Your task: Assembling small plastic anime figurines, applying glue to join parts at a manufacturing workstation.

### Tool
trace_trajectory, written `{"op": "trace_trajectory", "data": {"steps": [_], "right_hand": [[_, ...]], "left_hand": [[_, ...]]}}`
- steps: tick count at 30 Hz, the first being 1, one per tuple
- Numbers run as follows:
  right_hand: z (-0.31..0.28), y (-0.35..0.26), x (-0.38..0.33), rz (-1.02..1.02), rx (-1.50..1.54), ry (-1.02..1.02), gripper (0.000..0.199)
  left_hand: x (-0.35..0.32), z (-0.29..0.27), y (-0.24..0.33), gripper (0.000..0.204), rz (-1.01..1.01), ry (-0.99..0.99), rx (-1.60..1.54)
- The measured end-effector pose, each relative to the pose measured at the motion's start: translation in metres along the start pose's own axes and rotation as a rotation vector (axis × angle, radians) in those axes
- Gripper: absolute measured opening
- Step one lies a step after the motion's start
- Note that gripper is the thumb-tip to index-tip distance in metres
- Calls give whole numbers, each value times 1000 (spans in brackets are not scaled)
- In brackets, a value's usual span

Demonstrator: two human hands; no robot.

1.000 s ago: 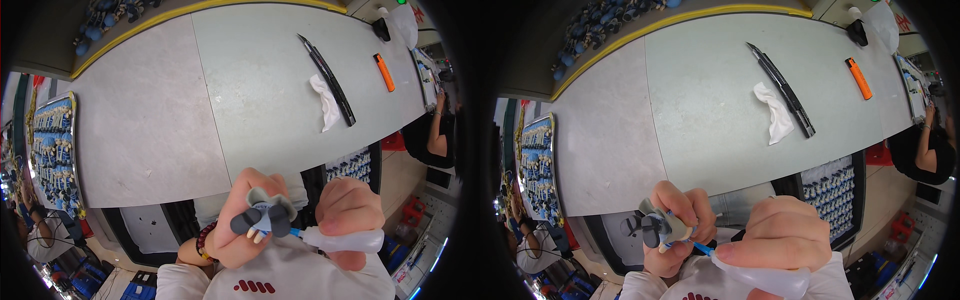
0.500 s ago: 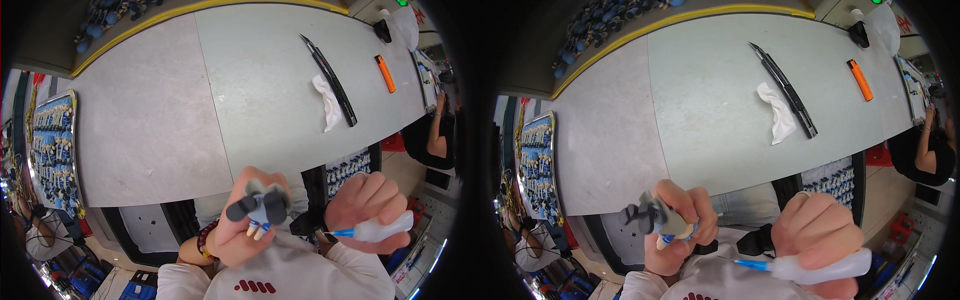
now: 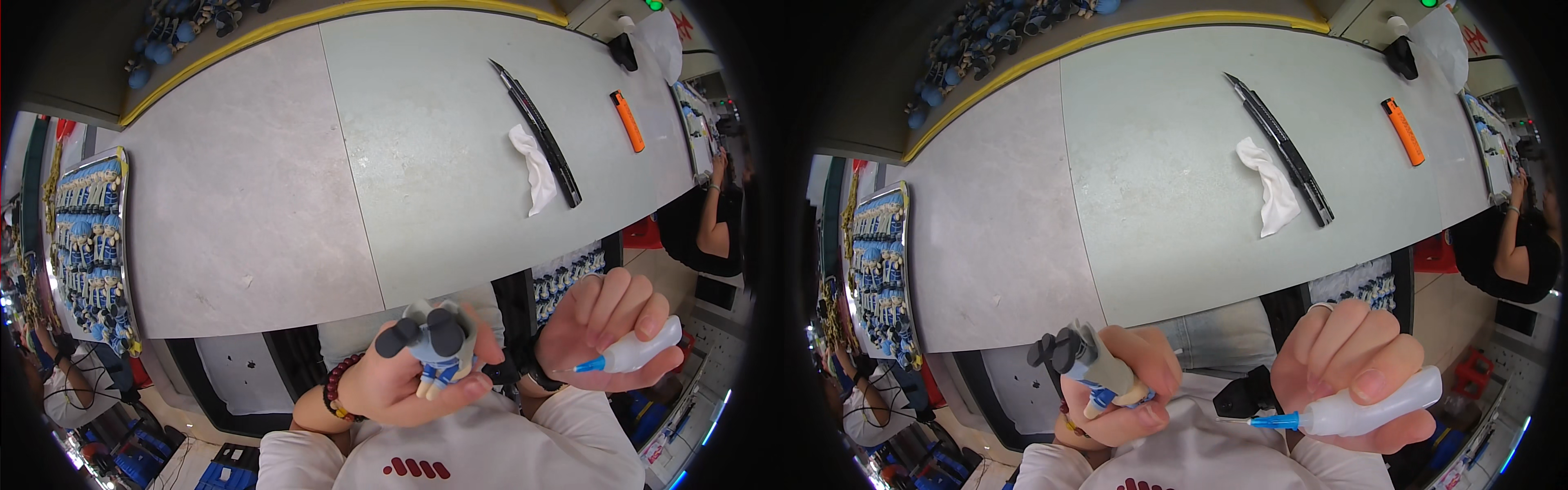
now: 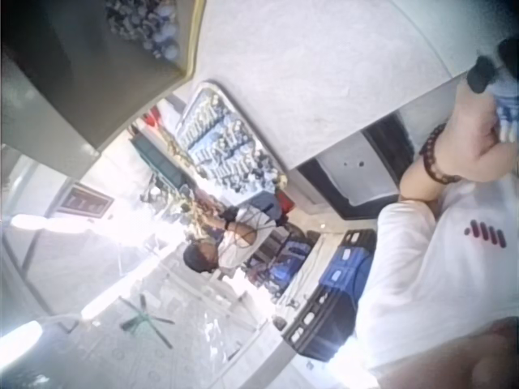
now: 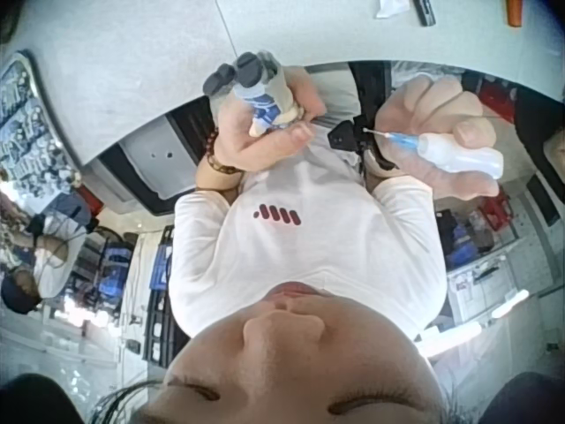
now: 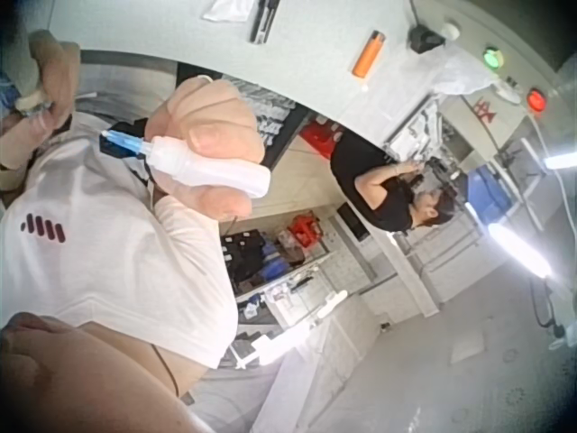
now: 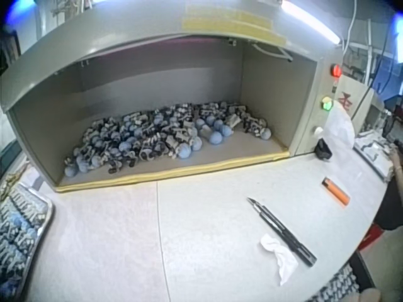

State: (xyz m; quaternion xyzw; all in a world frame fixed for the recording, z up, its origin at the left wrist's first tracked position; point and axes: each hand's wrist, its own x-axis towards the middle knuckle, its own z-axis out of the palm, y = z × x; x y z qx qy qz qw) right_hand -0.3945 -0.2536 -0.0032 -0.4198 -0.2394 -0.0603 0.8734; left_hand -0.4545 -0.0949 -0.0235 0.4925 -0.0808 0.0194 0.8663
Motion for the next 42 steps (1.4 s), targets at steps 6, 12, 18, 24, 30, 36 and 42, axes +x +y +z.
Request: {"op": "trace_trajectory", "data": {"steps": [6,12,18,24,30,36,42], "right_hand": [[-1,0,0,15,11,-16,43],[2,0,1,21,42,-3,40],[2,4,1,37,67,8,39],[6,5,0,43,6,-7,39],[5,6,-5,70,-43,-103,37],[9,11,-7,7,-91,-115,38],[6,6,-5,24,-341,-345,39]], "left_hand": [[-2,2,-3,18,61,-1,10],[-2,2,1,23,-37,36,12],[3,6,6,53,-290,184,-302],[3,6,3,41,-205,176,-326],[-3,-5,0,23,-221,-13,-564],[-2,-4,4,16,-241,42,-463],[0,0,9,16,-305,108,-513]]}}
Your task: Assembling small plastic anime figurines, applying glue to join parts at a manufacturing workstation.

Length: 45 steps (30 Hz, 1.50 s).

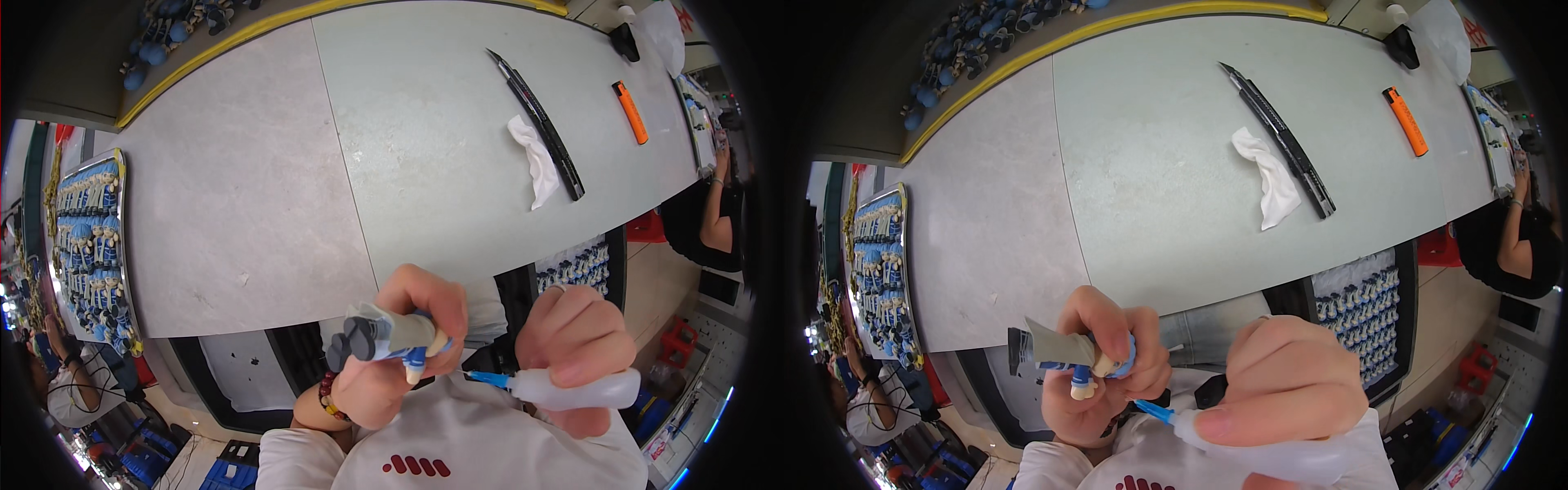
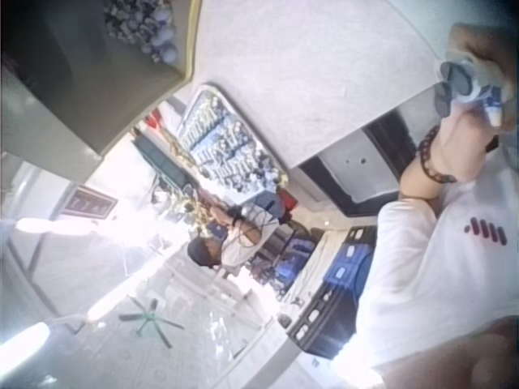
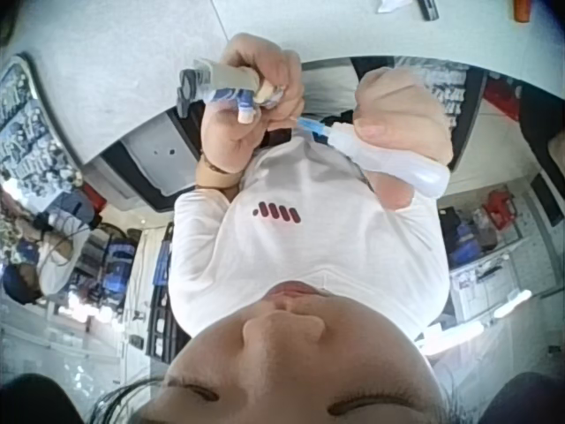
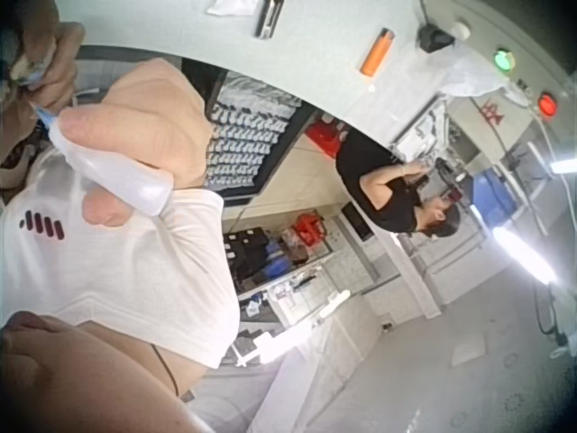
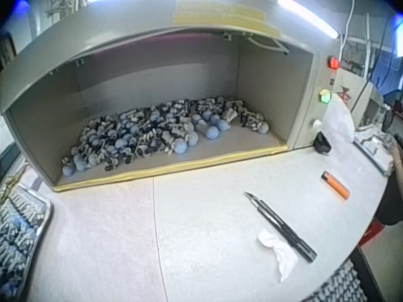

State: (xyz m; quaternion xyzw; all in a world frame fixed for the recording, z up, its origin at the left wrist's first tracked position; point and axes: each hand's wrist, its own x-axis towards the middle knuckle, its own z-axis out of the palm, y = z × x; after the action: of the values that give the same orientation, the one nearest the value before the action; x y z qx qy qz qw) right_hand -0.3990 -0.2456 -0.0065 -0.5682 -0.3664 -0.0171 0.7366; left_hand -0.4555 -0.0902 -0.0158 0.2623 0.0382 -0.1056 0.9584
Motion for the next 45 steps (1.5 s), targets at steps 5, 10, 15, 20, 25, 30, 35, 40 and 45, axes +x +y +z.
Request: {"op": "trace_trajectory", "data": {"steps": [5,10,15,20,25,30,35,40,45], "right_hand": [[3,3,0,-64,-79,-62,44],[9,2,3,-28,-138,38,25],[10,3,6,-137,-229,-20,21],[6,4,4,-174,-257,-41,21],[-4,9,-11,-123,48,108,26],[-8,-11,-2,-141,169,443,36],[-39,-7,-5,-117,231,486,36],[-72,10,1,-168,-183,714,51],[-116,29,24,148,-713,696,48]], "left_hand": [[1,12,1,23,-6,107,69],[-1,12,-2,34,13,206,188],[-4,2,1,27,-56,49,141],[-6,-8,-3,28,-50,32,151],[-10,-9,-9,29,33,-68,483],[-7,-9,-15,27,127,-81,373],[-7,-1,-20,45,272,192,316],[-7,-5,-19,45,343,121,331],[-8,-2,-20,33,376,110,228]]}}
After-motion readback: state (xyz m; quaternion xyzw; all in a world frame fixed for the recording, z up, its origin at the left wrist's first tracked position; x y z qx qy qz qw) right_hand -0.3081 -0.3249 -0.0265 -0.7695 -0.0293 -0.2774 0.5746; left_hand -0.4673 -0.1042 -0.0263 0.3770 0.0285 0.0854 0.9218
